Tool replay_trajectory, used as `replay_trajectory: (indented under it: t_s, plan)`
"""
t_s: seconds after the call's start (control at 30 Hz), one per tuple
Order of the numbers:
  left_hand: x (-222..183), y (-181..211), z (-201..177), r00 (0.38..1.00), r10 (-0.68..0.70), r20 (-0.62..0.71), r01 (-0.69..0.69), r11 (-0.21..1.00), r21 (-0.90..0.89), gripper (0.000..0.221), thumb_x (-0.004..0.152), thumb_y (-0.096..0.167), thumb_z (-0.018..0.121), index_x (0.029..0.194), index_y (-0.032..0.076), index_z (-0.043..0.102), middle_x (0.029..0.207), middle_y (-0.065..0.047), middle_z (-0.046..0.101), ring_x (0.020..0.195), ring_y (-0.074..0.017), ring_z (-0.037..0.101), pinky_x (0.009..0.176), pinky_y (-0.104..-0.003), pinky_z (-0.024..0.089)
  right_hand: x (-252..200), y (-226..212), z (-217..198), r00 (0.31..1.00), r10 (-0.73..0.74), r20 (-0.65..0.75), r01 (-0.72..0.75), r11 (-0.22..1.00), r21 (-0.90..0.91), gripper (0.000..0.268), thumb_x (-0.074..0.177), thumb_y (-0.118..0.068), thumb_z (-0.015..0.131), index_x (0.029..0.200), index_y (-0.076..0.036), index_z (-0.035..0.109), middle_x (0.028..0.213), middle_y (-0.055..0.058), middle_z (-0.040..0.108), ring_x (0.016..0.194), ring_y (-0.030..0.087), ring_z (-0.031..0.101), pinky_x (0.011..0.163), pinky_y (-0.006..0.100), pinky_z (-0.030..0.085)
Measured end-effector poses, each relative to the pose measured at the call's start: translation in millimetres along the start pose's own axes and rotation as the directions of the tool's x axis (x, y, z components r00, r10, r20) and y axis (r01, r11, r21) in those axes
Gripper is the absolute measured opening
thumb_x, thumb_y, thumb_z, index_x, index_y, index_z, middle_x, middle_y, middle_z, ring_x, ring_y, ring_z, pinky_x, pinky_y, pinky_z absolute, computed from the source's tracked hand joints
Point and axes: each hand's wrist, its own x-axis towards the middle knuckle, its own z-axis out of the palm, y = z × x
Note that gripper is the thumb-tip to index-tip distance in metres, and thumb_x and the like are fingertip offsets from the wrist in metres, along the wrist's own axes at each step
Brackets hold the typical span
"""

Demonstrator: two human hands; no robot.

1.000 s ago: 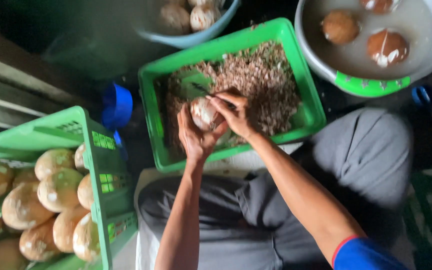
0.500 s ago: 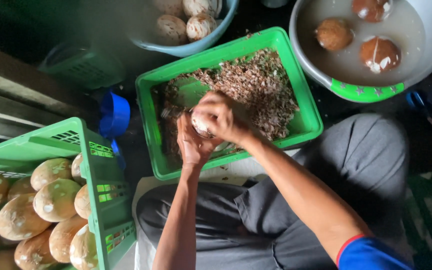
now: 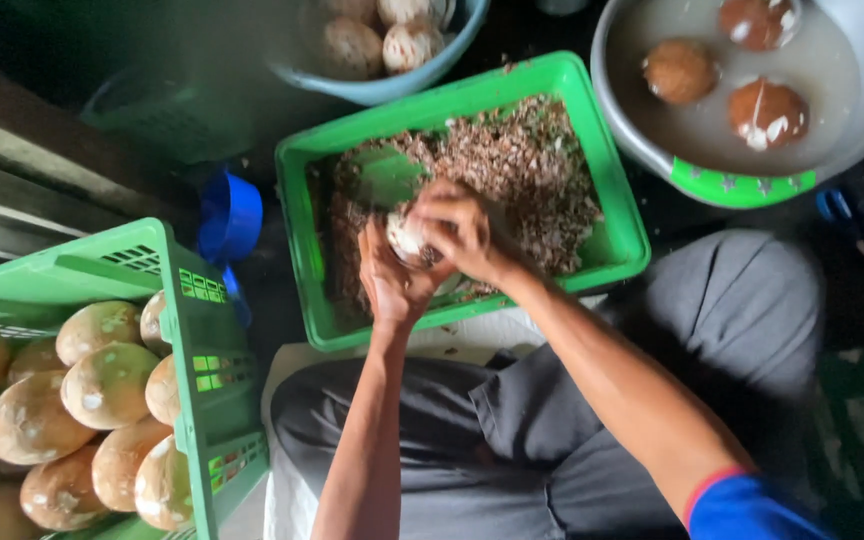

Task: The person sits cross-legged and peels the husk off several coconuts using a small knife. They rotate each coconut to remove the outer layer and place the peeled coconuts into a nearby basin of water.

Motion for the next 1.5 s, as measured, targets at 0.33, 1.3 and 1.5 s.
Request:
replay_trajectory:
  t_s: [0.33, 1.3, 1.5]
  plan:
    - [-13.6, 4.1, 3.3, 0.984, 0.082, -0.158, -0.077, 0.996, 0.036, 0.091, 0.047, 0.028, 0.097, 0.122, -0.002, 0.054, 0.104, -0.026, 0.059, 0.099, -0.0472, 0.065, 0.086, -0.055, 0.055, 3.8, -2.5, 5.8, 0.990, -0.139, -0.026, 0.137, 0.987, -0.079, 0.017, 0.099, -0.030, 0.066, 0.100, -0.017, 0.076, 0.103, 0.004, 0.068, 0.096, 0.022, 0.068, 0.084, 0.032, 0.056]
    - [-9.7, -19.6, 15.6, 0.988, 0.103, -0.113, -0.113, 0.989, -0.092, 0.081, 0.065, 0.032, 0.087, 0.132, 0.005, 0.052, 0.114, -0.025, 0.058, 0.110, -0.0485, 0.062, 0.097, -0.055, 0.050, -11.0, -49.2, 0.6, 0.937, -0.343, 0.062, 0.346, 0.890, -0.296, 0.016, 0.100, -0.029, 0.065, 0.099, -0.019, 0.077, 0.097, 0.001, 0.066, 0.091, 0.022, 0.064, 0.080, 0.032, 0.056]
    - [-5.5, -15.9, 0.1, 0.974, 0.228, -0.014, -0.229, 0.972, -0.058, 0.097, 0.040, 0.040, 0.103, 0.117, 0.001, 0.058, 0.102, -0.024, 0.062, 0.096, -0.0410, 0.065, 0.091, -0.048, 0.054, -4.9, 11.1, -2.7, 0.996, -0.085, -0.009, 0.085, 0.994, 0.067, 0.016, 0.097, -0.026, 0.071, 0.096, -0.010, 0.076, 0.100, 0.009, 0.068, 0.094, 0.028, 0.067, 0.082, 0.039, 0.055]
